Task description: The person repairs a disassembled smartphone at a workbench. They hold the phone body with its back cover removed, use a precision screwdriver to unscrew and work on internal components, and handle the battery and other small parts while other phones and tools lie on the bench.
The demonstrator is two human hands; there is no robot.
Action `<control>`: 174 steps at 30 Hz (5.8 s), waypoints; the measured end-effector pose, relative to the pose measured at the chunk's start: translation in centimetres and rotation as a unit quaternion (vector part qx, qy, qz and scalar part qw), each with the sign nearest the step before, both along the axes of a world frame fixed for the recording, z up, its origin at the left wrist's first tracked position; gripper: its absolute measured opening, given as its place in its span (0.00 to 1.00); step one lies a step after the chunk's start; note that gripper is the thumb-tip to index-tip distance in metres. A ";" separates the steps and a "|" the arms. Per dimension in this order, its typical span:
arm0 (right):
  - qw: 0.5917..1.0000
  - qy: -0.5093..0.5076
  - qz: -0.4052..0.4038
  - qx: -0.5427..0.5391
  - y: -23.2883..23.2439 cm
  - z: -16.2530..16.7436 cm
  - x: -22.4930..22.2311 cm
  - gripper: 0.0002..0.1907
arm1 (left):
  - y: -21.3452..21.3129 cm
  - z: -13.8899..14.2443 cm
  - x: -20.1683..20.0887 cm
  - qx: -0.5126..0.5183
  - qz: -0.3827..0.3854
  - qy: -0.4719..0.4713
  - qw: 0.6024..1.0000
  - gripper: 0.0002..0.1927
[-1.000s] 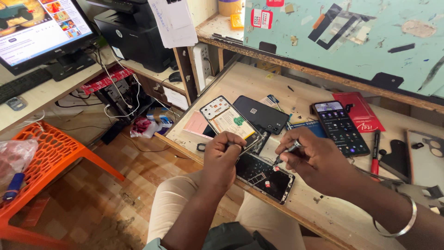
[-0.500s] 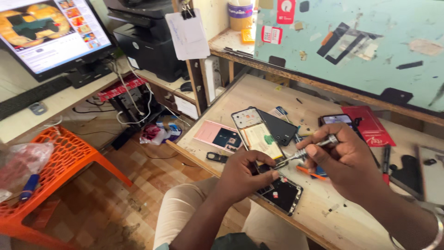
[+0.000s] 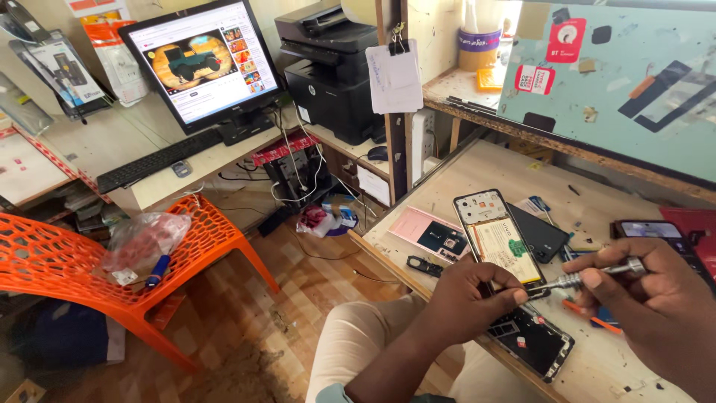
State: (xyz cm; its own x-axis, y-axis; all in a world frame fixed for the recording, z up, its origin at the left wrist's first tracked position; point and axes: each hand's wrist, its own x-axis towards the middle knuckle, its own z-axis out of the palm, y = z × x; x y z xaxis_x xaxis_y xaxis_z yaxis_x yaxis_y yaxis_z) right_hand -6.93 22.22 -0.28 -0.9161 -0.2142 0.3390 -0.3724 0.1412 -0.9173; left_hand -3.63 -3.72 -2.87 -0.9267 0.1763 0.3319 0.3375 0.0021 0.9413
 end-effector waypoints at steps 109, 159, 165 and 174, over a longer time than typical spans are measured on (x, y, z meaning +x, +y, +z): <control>0.905 0.352 0.048 0.233 -2.2 4.1 3.8 0.19 | 0.3 2.3 1.4 -0.109 0.050 0.061 0.991 0.26; 0.855 -0.042 -0.126 0.501 -2.6 3.1 2.2 0.24 | -0.6 2.1 2.0 -0.060 0.008 0.083 0.995 0.30; 0.927 0.237 -0.014 0.290 -3.0 4.1 3.7 0.21 | -0.5 2.3 2.2 -0.050 0.013 0.070 0.996 0.28; 0.938 0.168 -0.040 0.301 -2.8 4.3 4.0 0.19 | -0.4 2.3 2.1 0.005 -0.011 0.066 0.998 0.27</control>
